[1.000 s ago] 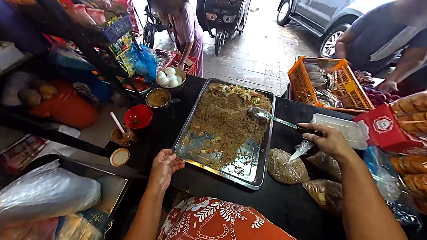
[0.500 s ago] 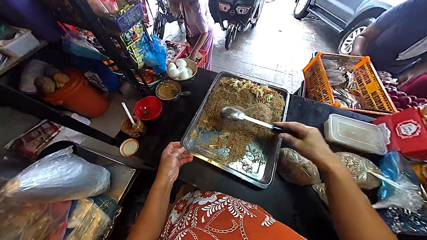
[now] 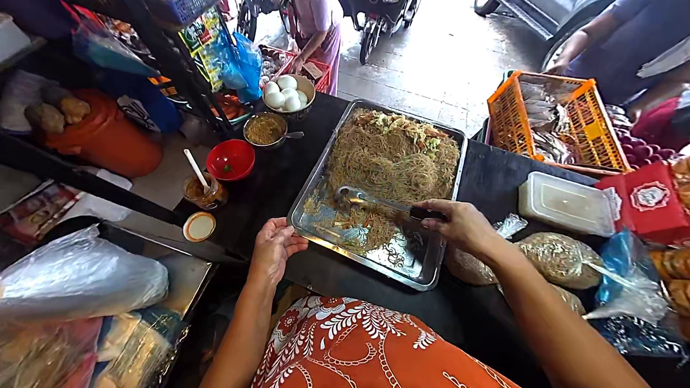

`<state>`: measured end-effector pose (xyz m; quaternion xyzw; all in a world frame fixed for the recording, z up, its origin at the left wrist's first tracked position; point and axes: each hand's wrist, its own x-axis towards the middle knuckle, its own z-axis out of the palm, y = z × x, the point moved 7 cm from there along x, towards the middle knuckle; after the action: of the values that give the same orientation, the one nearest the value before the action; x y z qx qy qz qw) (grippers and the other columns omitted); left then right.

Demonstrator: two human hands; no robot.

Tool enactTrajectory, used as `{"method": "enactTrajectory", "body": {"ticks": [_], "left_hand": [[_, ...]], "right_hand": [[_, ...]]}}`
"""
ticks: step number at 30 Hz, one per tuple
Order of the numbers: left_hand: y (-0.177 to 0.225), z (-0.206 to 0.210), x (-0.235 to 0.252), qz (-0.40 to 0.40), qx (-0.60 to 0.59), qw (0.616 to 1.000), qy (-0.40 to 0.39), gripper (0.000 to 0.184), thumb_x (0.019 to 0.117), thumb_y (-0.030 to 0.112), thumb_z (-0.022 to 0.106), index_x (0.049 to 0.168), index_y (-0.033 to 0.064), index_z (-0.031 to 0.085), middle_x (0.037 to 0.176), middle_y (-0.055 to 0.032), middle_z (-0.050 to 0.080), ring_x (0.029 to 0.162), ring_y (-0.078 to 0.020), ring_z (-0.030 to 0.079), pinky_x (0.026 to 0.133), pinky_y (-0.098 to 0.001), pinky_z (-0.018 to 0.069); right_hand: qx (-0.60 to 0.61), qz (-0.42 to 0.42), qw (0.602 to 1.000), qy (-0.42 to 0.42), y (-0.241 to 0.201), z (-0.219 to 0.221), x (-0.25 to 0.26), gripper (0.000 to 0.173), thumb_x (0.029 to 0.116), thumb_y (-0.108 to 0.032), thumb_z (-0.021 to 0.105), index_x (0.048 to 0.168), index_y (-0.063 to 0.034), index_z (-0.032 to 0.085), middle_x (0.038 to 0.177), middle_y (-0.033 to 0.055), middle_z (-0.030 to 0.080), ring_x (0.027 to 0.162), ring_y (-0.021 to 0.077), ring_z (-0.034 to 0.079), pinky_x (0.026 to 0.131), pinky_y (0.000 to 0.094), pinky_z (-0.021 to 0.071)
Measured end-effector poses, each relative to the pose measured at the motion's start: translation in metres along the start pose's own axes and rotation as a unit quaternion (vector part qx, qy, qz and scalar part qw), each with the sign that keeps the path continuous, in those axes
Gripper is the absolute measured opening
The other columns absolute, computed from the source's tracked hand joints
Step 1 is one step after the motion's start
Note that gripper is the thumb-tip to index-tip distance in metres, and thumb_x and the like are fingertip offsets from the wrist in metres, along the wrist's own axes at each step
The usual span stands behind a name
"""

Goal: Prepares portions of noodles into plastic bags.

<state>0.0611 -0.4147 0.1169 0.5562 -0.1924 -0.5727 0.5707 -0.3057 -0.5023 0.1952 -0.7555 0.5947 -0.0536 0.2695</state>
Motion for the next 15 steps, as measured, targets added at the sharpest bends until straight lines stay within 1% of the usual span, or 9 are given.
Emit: {"method": "enactTrajectory", "body": {"ticks": [2,5,7,9,12,13,15], "left_hand": [[0.002,0.001,0.0,0.005,0.007,1.0,-0.001,0.016,0.104,-0.002,0.046,0.119,-0.0044,0.051,0.088,-0.0181,0.069,0.07,-0.0262,0.073,0.065,-0.0391,0.0639],[0.003,0.002,-0.001,0.009,0.011,1.0,-0.008,0.016,0.1041,-0.002,0.045,0.119,-0.0038,0.051,0.088,-0.0172,0.07,0.07,-0.0257,0.073,0.066,-0.039,0.0641],[0.004,0.002,-0.001,0.009,0.017,1.0,-0.012,0.016,0.1042,-0.001,0.044,0.119,-0.0028,0.051,0.088,-0.0169,0.07,0.071,-0.0256,0.073,0.066,-0.0393,0.0641],[0.006,0.003,-0.002,0.01,0.022,1.0,-0.012,0.016,0.1037,-0.002,0.044,0.118,-0.0027,0.051,0.087,-0.0163,0.07,0.07,-0.025,0.073,0.065,-0.0387,0.0641],[0.008,0.004,-0.002,0.012,0.029,0.999,-0.012,0.016,0.1036,-0.002,0.043,0.117,-0.0026,0.051,0.086,-0.0155,0.07,0.068,-0.0241,0.073,0.064,-0.0376,0.0639],[0.008,0.004,-0.002,0.013,0.03,0.999,-0.011,0.016,0.1037,-0.002,0.043,0.117,-0.0027,0.051,0.085,-0.0156,0.07,0.068,-0.024,0.073,0.063,-0.0374,0.0638],[0.009,0.004,-0.002,0.012,0.03,0.999,-0.007,0.016,0.1036,-0.002,0.044,0.117,-0.0028,0.052,0.085,-0.0159,0.071,0.067,-0.0239,0.073,0.062,-0.0369,0.0636]], "right_hand": [[-0.017,-0.004,1.0,0.006,0.025,-0.024,-0.016,0.035,0.0959,-0.014,0.072,0.13,-0.0251,0.072,0.125,0.0067,0.072,0.112,0.0319,0.069,0.096,0.0654,0.051],[-0.045,-0.016,0.998,0.039,0.065,-0.064,-0.035,0.036,0.092,-0.006,0.074,0.125,-0.0206,0.075,0.124,0.0083,0.072,0.111,0.0327,0.069,0.095,0.0661,0.051],[-0.082,-0.047,0.992,0.083,0.082,-0.089,-0.042,0.037,0.088,-0.001,0.077,0.12,-0.0192,0.078,0.118,0.0093,0.074,0.108,0.0338,0.07,0.093,0.0673,0.0511],[-0.131,-0.089,0.978,0.136,0.092,-0.109,-0.043,0.039,0.0841,0.004,0.078,0.116,-0.0193,0.08,0.109,0.0091,0.075,0.102,0.0351,0.069,0.091,0.0658,0.0507],[-0.171,-0.156,0.955,0.185,0.106,-0.127,-0.037,0.038,0.0827,0.006,0.076,0.11,-0.019,0.081,0.106,0.0076,0.076,0.099,0.0366,0.068,0.091,0.0646,0.0493],[-0.173,-0.172,0.951,0.192,0.112,-0.131,-0.035,0.037,0.0831,0.006,0.075,0.109,-0.0191,0.081,0.106,0.0068,0.075,0.099,0.0359,0.068,0.091,0.0637,0.0492],[-0.165,-0.185,0.949,0.197,0.122,-0.138,-0.031,0.035,0.0832,0.006,0.076,0.107,-0.0189,0.081,0.107,0.0063,0.076,0.101,0.0346,0.069,0.094,0.0627,0.0495]]}}
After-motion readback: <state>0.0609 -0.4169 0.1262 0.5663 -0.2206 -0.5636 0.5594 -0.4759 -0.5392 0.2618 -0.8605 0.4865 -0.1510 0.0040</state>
